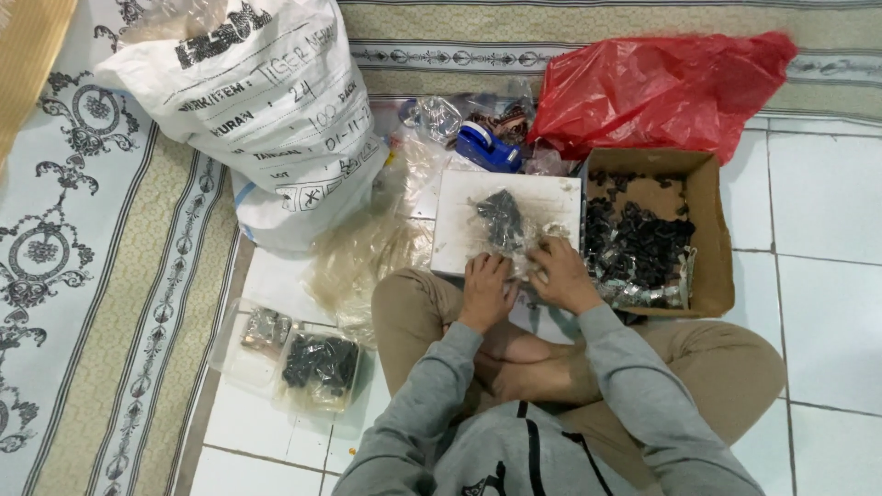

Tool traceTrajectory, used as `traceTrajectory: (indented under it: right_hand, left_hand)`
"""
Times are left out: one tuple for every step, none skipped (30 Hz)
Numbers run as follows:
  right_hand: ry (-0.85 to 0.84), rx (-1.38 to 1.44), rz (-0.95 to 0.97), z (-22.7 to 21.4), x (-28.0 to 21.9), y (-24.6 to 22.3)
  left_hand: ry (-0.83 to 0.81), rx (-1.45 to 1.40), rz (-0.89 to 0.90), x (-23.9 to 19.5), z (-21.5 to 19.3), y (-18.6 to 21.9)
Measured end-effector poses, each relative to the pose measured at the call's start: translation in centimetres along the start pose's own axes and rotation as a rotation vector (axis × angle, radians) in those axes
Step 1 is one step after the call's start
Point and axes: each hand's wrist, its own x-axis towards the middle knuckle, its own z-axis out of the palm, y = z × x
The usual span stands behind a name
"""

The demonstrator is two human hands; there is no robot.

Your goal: The person sits on the floor and assembles small black plastic components by hand. They pick up individual pieces from a cardboard box, connect them on a white board, and place the assembled units into a plastic bag.

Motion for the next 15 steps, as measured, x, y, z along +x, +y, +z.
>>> traceTrajectory:
  right_hand:
    - [0.003, 0.0, -0.005, -0.8, 0.5, -0.5]
    - [-0.045, 0.034, 0.049, -1.7, 0.7, -1.2]
    - [-0.093, 0.067, 0.103, -2.5, 0.8, -1.9]
    - [-0.099, 0.066, 0.107, -2.2, 0.9, -1.8]
    - [-0.06, 0.126, 0.123, -2.0, 1.0, -1.7]
    - [-0.009, 0.182, 0.132, -1.8, 1.9, -1.2]
    - [-0.004, 0.176, 0.129, -1.6, 2.7, -0.8]
    - [0.016, 0.267, 0.188, -1.4, 3.0, -0.5]
    - [0.036, 0.357, 0.248, -1.0, 3.4, -0.2]
    - [0.032, 0.357, 0.255, -0.2, 3.5, 0.3]
    - [0.019, 0.397, 0.323, 0.7, 3.6, 0.9]
    - [0.012, 0.436, 0.381, 1.5, 4.4, 1.7]
    - [0.013, 0.435, 0.378, 1.0, 4.8, 1.2]
    - [-0.011, 0.395, 0.408, 0.4, 5.2, 0.6]
    - [-0.036, 0.355, 0.439, -0.1, 5.6, 0.1]
  left_hand:
    - [0.005, 0.004, 0.0, 0.5, 0.4, -0.7]
    - [-0.01, -0.068, -0.021, 0.4, 0.8, -1.1]
    - [-0.025, -0.139, -0.041, 0.4, 1.2, -1.5]
    - [-0.028, -0.145, -0.044, 0.5, 1.2, -1.6]
    - [0.013, -0.209, -0.108, 0.6, 1.2, -1.7]
    - [0.064, -0.269, -0.165, 1.5, 1.1, -2.1]
    - [0.071, -0.27, -0.159, 2.1, 1.6, -2.6]
    - [0.082, -0.334, -0.237, 2.2, 2.1, -2.9]
    - [0.093, -0.397, -0.314, 2.2, 2.7, -3.2]
    - [0.086, -0.402, -0.317, 2.5, 2.5, -3.0]
    - [0.085, -0.366, -0.361, 2.8, 2.3, -2.8]
    - [0.095, -0.325, -0.401, 3.7, 2.0, -2.9]
    - [0.097, -0.325, -0.401, 3.9, 2.3, -3.0]
    - [0.085, -0.308, -0.416, 4.1, 2.7, -3.2]
    - [0.073, -0.291, -0.431, 4.2, 3.0, -3.4]
